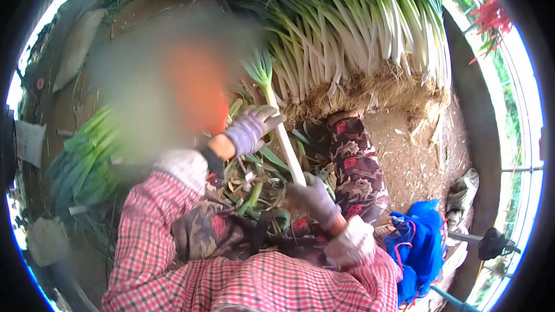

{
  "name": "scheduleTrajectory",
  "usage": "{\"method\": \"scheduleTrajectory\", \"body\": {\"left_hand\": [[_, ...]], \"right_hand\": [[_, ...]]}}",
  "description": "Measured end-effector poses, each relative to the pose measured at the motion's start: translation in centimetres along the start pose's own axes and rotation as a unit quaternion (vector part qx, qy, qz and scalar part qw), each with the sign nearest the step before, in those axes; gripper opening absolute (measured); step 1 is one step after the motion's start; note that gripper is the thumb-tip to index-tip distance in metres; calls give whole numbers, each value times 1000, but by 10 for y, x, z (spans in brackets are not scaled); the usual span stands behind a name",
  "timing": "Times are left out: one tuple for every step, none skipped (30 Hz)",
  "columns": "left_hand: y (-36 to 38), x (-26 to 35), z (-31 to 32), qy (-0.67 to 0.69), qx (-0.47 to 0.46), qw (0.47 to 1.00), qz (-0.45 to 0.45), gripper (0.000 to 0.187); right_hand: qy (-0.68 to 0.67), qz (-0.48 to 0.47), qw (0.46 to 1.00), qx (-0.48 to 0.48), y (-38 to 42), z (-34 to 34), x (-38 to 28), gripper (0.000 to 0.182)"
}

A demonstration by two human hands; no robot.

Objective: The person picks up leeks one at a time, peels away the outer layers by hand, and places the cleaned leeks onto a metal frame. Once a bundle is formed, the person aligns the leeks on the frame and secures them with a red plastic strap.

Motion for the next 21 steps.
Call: {"method": "scheduleTrajectory", "body": {"left_hand": [[-8, 0, 5, 15, 35, 999, 12, 67], [-16, -2, 13, 28, 70, 997, 23, 63], [-22, -4, 16, 43, 102, 993, 32, 59], [-25, -12, 9, 76, 146, 986, 25, 42], [-27, -21, 2, 116, 104, 988, 7, 37], [-25, -29, -4, 154, 63, 986, -14, 33], [-26, -23, -8, 138, 101, 985, 31, 31], [-26, -18, -10, 118, 136, 981, 73, 29], [-20, -12, -21, 77, 199, 973, 89, 30], [-16, -11, -33, 27, 259, 959, 109, 31], [-21, -23, -44, -7, 248, 967, 56, 28], [-17, -35, -60, -37, 236, 971, 8, 25], [12, -44, -93, -65, 272, 960, -7, 21], [46, -52, -127, -93, 307, 947, -19, 17], [75, -70, -150, -98, 365, 926, -19, 15], [107, -89, -174, -105, 422, 900, -18, 13], [150, -97, -201, -174, 439, 880, -56, 10], [191, -117, -218, -225, 455, 861, -34, 19], [230, -152, -224, -207, 483, 847, -82, 24], [284, -137, -251, -216, 519, 814, -147, 15], [340, -121, -277, -219, 548, 779, -213, 9]], "right_hand": [[-23, -17, 1000, -6, 34, 8, -12, 26], [-46, -34, 998, -15, 69, 16, -25, 27], [-25, 1, 1000, -1, 101, 18, -27, 28], [-4, 40, 999, 11, 133, 20, -27, 28], [-34, 28, 999, 27, 165, 23, -31, 29], [-64, 15, 997, 38, 189, 23, -28, 31], [19, -33, 998, 51, 211, 15, -19, 39], [0, -52, 997, 65, 222, 20, -23, 43], [-19, -71, 994, 78, 234, 25, -27, 47], [-137, -57, 984, 99, 243, 41, -34, 45], [-128, -55, 984, 106, 245, 45, -34, 49], [-119, -50, 989, 72, 240, 37, -21, 49], [-110, -49, 991, 52, 241, 31, -16, 55], [-103, -49, 993, 34, 239, 27, -13, 62], [11, -145, 989, -5, 219, 33, -33, 57], [63, -182, 981, -6, 207, 34, -43, 58], [82, -184, 979, -32, 189, 38, -55, 62], [151, -180, 972, -21, 172, 46, -75, 48], [205, -215, 955, -22, 147, 55, -96, 50], [266, -278, 922, -35, 122, 71, -120, 48], [307, -320, 895, -53, 100, 97, -147, 45]]}}
Point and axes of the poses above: each hand's wrist, its own y-axis away from the middle knuckle, its own z-axis out of the palm, x = y × z, the point moved 8 cm from there along -y, towards the middle knuckle, and after that the axes turned 9 degrees about -x, right-handed, at the moved point
